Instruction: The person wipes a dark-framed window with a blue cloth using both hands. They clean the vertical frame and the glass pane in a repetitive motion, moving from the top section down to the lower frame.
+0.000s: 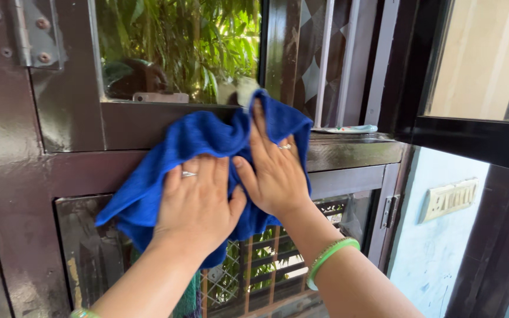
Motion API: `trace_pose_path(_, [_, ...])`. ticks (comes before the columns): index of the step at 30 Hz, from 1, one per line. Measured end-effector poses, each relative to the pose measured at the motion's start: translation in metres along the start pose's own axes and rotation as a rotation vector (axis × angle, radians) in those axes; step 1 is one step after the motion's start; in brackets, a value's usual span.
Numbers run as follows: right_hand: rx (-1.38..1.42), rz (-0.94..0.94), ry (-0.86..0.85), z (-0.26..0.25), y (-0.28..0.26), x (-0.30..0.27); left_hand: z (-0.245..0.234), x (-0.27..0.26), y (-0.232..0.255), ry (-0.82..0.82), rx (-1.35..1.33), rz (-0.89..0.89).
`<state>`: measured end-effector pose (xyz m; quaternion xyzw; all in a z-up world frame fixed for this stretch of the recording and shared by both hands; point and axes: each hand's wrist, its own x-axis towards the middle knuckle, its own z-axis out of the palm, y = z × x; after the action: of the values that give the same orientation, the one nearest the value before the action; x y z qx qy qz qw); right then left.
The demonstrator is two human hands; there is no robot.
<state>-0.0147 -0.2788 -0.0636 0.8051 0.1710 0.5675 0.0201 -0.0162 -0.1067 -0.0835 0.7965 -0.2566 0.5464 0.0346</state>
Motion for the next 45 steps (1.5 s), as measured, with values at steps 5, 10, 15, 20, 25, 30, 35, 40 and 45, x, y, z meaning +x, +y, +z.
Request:
trace_pose_path(5, [-0.071,0.207,0.127,0.009,0.023,-0.03,0.018,0.01,0.015,0.037,-0.045,0.173])
trace_pose_path(10, [-0.024,0.494,0.289,0.029,0.014,-0.042,0.022,-0.004,0.0,0.019,-0.096,0.347])
trace_pose_path(15, [0.029,0.678,0.337,0.048,-0.023,-0.037,0.027,-0.034,-0.024,0.154,-0.104,0.399])
trace_pose_path(20, [0.021,0.684,0.299,0.058,-0.074,-0.029,0.022,-0.059,-0.058,0.118,-0.114,0.376])
trace_pose_path(25, [-0.025,0.55,0.282,0.06,-0.125,-0.019,-0.004,-0.09,-0.09,0.178,-0.101,0.222])
trace_pose_path(30, [-0.008,0.432,0.282,0.062,-0.172,-0.007,-0.025,-0.114,-0.119,0.222,-0.075,0.112])
trace_pose_path(35, [-0.007,0.355,0.25,0.06,-0.19,-0.001,-0.024,-0.129,-0.131,0.234,-0.137,0.039])
trace_pose_path(40, [0.019,0.265,0.171,0.06,-0.21,0.0,-0.024,-0.153,-0.139,0.252,-0.038,-0.059])
trace_pose_path(45, [0.053,0.155,0.135,0.066,-0.231,-0.01,-0.018,-0.182,-0.145,0.202,0.015,-0.134])
